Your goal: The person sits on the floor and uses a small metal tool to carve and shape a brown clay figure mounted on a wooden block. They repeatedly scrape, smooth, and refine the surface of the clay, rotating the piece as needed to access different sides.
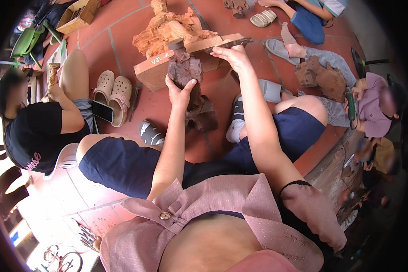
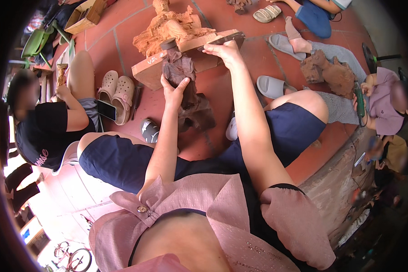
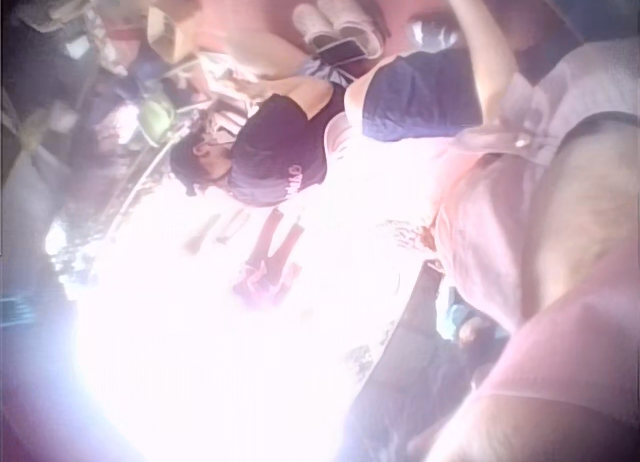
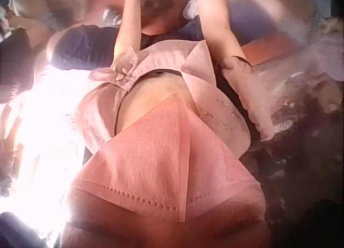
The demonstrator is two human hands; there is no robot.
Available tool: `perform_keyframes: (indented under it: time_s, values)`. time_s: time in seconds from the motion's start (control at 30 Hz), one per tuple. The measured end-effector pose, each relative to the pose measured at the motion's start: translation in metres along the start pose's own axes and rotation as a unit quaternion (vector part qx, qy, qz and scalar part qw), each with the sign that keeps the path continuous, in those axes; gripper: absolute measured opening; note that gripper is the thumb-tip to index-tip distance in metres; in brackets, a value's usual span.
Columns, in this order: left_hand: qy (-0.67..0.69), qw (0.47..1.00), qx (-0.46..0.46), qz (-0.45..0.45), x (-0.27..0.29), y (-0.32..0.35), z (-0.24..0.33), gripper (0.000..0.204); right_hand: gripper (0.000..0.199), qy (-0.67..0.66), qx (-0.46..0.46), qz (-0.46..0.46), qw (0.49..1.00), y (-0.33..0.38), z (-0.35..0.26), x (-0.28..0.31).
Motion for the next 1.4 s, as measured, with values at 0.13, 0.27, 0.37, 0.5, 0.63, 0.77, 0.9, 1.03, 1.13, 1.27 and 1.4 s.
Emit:
perform_keyframes:
  time_s: [0.13, 0.27, 0.37, 0.5, 0.63, 0.77, 0.9, 1.03, 1.13, 1.27, 1.4]
  values:
    - [0.004, 1.000, -0.011, 0.001, 0.001, -0.006, -0.017, 0.094, 0.011, 0.052, 0.003, -0.194, 0.980, 0.012, 0.007, -0.013]
    - [0.025, 0.999, -0.010, -0.026, 0.000, -0.006, -0.011, 0.097, 0.014, -0.056, 0.000, 0.053, 0.997, -0.006, 0.032, 0.017]
    - [-0.075, 0.993, 0.087, -0.002, 0.013, -0.002, -0.013, 0.103, 0.014, -0.171, 0.034, 0.054, 0.983, -0.004, 0.028, 0.042]
    - [-0.067, 0.995, 0.051, 0.058, 0.020, 0.006, 0.017, 0.109, 0.012, -0.230, 0.042, 0.057, 0.971, 0.006, 0.039, 0.031]
    - [-0.158, 0.983, -0.044, 0.083, -0.013, -0.009, 0.056, 0.117, 0.019, -0.224, 0.020, 0.124, 0.966, 0.025, 0.061, 0.017]
    - [-0.213, 0.973, -0.024, 0.083, -0.019, -0.016, 0.057, 0.119, 0.018, -0.204, 0.048, 0.141, 0.968, 0.035, 0.066, 0.008]
    - [-0.202, 0.978, -0.055, 0.028, -0.013, -0.012, 0.059, 0.121, 0.015, -0.188, 0.048, 0.159, 0.968, 0.039, 0.052, 0.004]
    - [-0.193, 0.979, -0.056, -0.029, 0.011, 0.003, 0.009, 0.100, 0.015, -0.219, 0.072, 0.126, 0.965, 0.051, 0.040, -0.008]
    - [-0.240, 0.969, -0.003, -0.053, 0.012, 0.033, -0.003, 0.098, 0.015, -0.224, 0.107, 0.150, 0.957, 0.061, 0.044, -0.010]
    - [-0.340, 0.938, -0.041, -0.058, 0.011, 0.064, 0.000, 0.103, 0.024, -0.282, 0.126, 0.195, 0.931, 0.076, 0.059, -0.025]
    - [-0.339, 0.937, -0.018, -0.084, 0.015, 0.060, 0.002, 0.101, 0.023, -0.299, 0.103, 0.185, 0.930, 0.073, 0.063, -0.030]
Point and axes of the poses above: each hand's wrist, its own y-axis away from the middle knuckle, its own x-axis out of the back of the hand, z = x × y, the point moved 3 cm from there along -y, towards the middle knuckle, and after that the axes turned 6 degrees about -y, right-handed, at the moved point
